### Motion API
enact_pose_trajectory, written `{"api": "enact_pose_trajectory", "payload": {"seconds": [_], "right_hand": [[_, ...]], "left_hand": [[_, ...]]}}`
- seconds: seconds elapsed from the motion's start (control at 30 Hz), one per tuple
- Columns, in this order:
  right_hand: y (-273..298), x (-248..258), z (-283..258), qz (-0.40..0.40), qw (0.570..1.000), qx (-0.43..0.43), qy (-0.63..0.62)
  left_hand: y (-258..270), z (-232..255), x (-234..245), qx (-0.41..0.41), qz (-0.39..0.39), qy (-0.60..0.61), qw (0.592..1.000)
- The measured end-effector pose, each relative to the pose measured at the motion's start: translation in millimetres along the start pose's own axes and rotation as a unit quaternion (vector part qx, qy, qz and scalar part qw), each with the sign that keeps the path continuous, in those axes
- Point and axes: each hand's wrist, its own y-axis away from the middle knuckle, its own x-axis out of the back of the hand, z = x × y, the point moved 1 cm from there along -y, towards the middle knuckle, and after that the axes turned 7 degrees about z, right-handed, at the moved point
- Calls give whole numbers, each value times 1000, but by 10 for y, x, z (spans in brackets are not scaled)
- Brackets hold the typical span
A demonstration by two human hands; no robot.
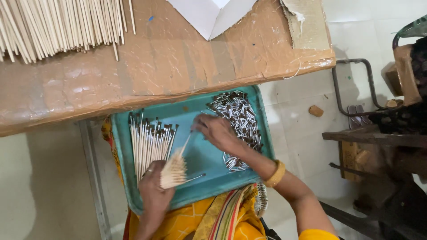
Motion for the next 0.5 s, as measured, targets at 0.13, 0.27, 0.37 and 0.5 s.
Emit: {"api": "enact_pose_trajectory", "payload": {"seconds": [0.13,0.27,0.37,0.5], "right_hand": [[-484,105,246,135,701,334,616],[-516,169,137,62,700,305,643],[-354,196,-111,149,800,342,470],[-73,132,11,115,951,212,193]], "left_hand": [[245,-505,-263,231,5,244,942],[252,-563,-316,418,-42,331,845],[90,-417,-249,422,-45,413,806],[-17,-289,-275,432,-50,511,741]]}}
